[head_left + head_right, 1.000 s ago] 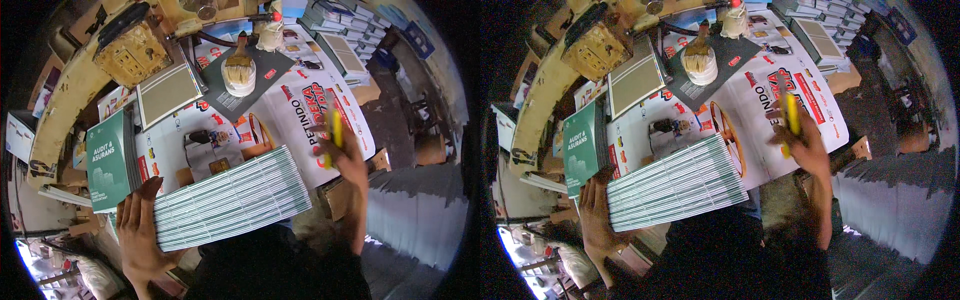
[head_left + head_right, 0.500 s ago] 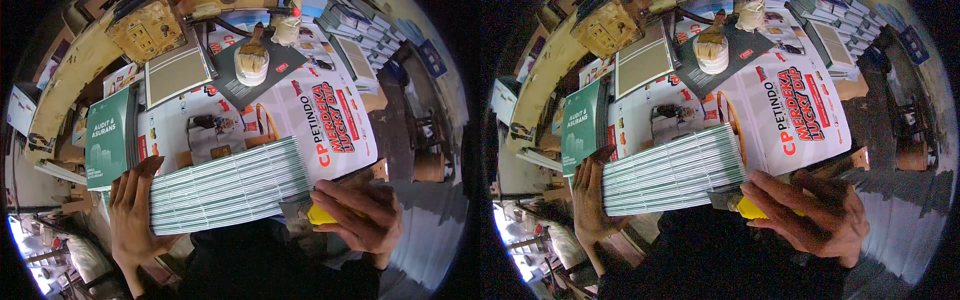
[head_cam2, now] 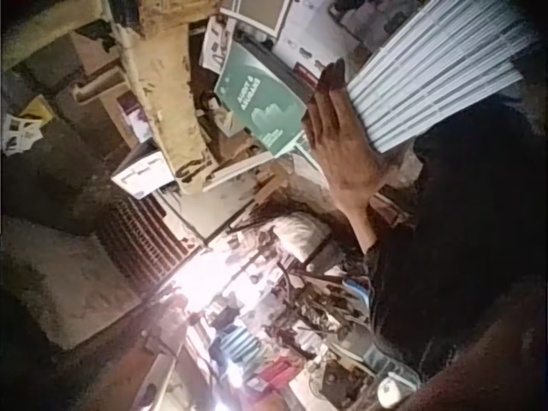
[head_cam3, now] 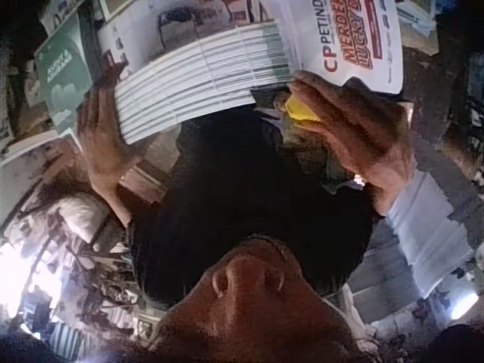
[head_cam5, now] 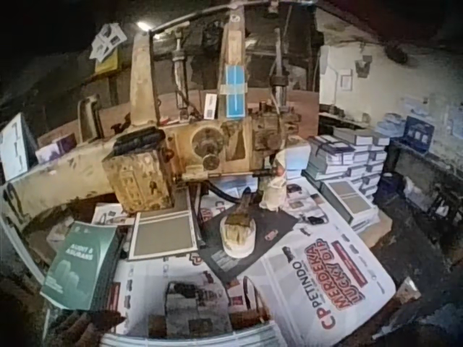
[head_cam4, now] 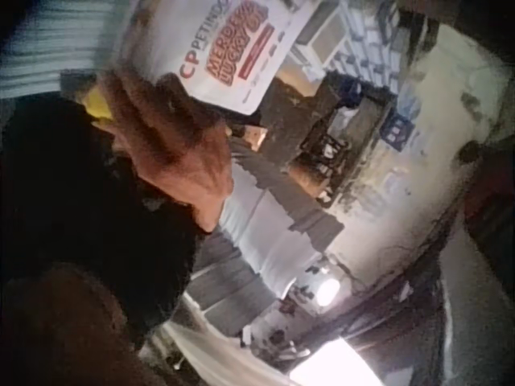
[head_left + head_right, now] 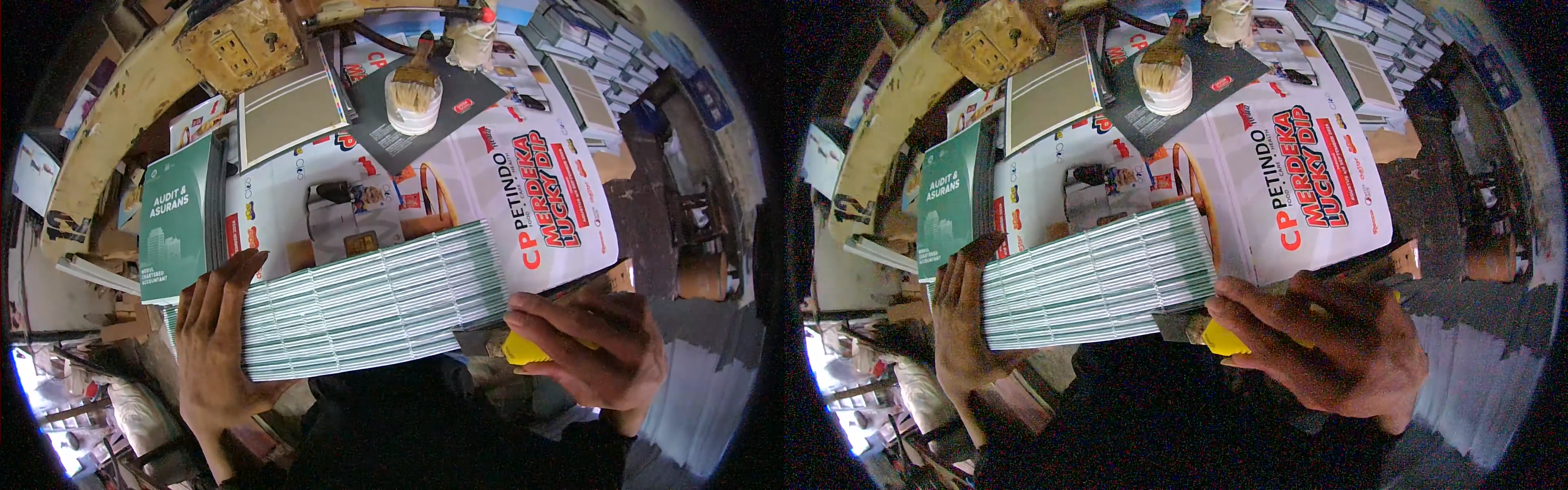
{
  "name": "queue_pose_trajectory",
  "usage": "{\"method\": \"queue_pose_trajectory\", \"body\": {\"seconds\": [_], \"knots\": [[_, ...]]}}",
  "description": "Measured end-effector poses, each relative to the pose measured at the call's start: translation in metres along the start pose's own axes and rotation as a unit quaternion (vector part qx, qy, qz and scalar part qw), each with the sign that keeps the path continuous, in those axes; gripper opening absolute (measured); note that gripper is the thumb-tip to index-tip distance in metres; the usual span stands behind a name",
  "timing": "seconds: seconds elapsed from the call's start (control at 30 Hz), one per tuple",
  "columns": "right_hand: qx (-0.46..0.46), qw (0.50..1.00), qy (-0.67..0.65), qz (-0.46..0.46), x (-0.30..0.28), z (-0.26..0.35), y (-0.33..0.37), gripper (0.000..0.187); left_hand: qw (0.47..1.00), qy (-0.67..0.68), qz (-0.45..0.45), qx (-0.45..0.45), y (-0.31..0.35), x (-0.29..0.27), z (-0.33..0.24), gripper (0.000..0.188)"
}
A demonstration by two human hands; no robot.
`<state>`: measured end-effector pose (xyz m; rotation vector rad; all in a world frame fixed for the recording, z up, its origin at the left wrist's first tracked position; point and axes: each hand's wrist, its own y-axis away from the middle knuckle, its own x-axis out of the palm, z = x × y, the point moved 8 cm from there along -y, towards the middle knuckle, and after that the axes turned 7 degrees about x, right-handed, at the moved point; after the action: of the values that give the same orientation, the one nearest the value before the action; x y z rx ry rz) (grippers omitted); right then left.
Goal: The person aligns a stack of books on a workbench and uses a utility knife to make several small incisions into the spine of the stack.
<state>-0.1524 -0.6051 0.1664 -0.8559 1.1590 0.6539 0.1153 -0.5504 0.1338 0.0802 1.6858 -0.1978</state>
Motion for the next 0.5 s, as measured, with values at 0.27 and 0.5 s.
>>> {"method": "queue_pose_trajectory", "body": {"seconds": [0.27, 0.5], "knots": [[0.006, 1.000, 0.013, 0.006, 0.0004, 0.0000, -0.0015, 0.049, 1.000, -0.008, -0.005, -0.007, 0.0005, 0.0022, 0.0009, 0.097], [0.013, 1.000, -0.005, 0.003, 0.0007, 0.0059, -0.0064, 0.046, 1.000, -0.006, 0.001, -0.014, -0.0002, 0.0013, 0.0012, 0.097]]}}
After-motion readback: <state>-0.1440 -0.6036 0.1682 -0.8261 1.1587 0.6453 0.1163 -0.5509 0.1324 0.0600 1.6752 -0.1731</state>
